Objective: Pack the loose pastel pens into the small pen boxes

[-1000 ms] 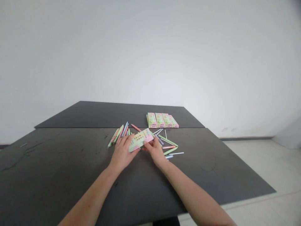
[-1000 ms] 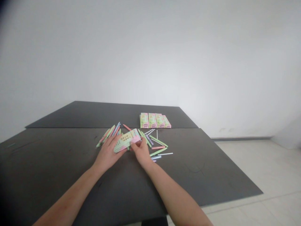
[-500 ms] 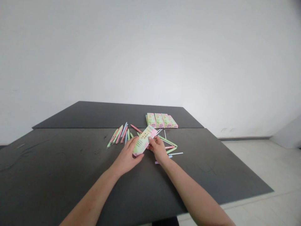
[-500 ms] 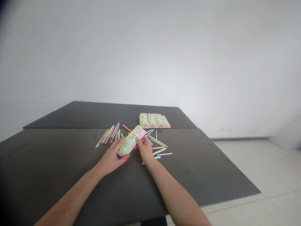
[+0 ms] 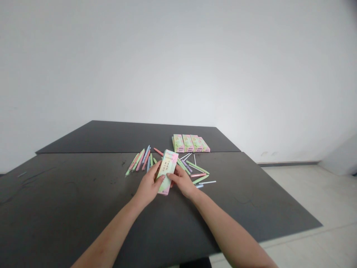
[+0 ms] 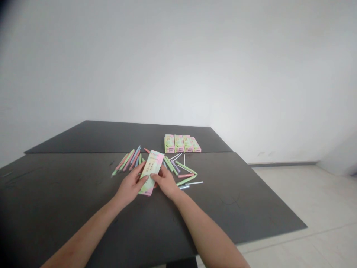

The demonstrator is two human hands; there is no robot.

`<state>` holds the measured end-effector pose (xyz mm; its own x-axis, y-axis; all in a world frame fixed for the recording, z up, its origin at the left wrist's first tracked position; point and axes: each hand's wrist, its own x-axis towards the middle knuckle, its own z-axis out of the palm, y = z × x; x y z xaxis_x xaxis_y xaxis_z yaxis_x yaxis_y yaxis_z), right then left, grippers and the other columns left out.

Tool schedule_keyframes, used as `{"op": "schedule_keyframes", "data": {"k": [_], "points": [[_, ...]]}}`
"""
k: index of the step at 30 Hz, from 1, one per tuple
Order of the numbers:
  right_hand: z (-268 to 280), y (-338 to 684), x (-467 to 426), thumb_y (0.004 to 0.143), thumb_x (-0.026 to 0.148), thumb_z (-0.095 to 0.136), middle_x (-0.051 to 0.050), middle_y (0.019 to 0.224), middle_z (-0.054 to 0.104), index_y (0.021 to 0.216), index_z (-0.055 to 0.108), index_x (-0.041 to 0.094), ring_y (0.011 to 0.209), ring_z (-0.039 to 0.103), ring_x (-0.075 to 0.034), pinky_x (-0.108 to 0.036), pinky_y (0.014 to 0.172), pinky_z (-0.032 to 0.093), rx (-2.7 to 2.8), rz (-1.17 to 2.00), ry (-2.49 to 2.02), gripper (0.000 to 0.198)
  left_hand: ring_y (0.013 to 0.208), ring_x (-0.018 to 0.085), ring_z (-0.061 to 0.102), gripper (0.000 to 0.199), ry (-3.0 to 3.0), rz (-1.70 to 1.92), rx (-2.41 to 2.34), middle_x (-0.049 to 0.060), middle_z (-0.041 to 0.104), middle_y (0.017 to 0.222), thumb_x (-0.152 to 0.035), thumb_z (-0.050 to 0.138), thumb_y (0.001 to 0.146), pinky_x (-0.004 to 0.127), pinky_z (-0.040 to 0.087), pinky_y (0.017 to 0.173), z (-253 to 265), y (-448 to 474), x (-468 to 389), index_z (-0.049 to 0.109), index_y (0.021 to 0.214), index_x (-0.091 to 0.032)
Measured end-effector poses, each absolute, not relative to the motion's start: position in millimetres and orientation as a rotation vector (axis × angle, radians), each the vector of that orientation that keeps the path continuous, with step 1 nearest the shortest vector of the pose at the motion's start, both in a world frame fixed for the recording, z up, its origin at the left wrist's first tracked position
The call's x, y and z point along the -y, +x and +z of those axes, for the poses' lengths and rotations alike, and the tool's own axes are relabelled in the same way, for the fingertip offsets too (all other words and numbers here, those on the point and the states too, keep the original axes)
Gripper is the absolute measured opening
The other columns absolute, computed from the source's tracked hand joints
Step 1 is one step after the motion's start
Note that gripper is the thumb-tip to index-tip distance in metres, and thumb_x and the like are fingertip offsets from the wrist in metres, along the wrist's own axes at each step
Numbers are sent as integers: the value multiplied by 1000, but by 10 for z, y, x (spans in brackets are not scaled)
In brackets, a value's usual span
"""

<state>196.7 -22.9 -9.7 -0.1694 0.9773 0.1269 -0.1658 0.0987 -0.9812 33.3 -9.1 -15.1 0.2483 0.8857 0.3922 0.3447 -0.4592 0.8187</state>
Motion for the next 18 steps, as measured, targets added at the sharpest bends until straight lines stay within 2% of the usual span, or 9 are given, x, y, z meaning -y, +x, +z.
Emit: {"op": "schedule_keyframes", "data": {"k": [3,10,14,16,18], "points": [[-107,1948,266,76,36,68,1,81,67,106,55,20,62,62,-13,-22,50,49,1327,1435,-906,36,121,28,56,58,1739,1222,-1032,14,56,135,-35,53,86,47,46,102,-152,322,51,42,139,-17],[-100,1956,294,79,45,68,2,72,68,106,44,19,49,64,-12,-18,39,45,1371,1497,-908,44,117,29,59,58,1541,1246,-925,14,58,133,-43,57,85,46,50,97,-111,306,35,47,136,-16],[-47,2035,266,77,48,68,2,70,68,106,48,19,46,61,-11,-18,38,45,1313,1434,-917,46,119,28,57,55,1466,1325,-972,14,58,132,-48,58,84,44,50,97,-171,301,5,53,129,-16],[-17,2090,241,76,50,68,3,67,67,106,51,18,45,59,-10,-18,37,43,1282,1387,-920,47,114,27,60,55,1456,1337,-1006,15,60,127,-48,59,82,42,53,90,-185,287,-13,53,126,-16],[15,2150,210,75,51,68,3,63,65,105,55,17,43,57,-10,-19,37,42,1239,1345,-934,47,99,24,66,53,1509,1327,-1071,14,63,116,-46,57,82,38,56,75,-176,262,-20,52,124,-14]]}}
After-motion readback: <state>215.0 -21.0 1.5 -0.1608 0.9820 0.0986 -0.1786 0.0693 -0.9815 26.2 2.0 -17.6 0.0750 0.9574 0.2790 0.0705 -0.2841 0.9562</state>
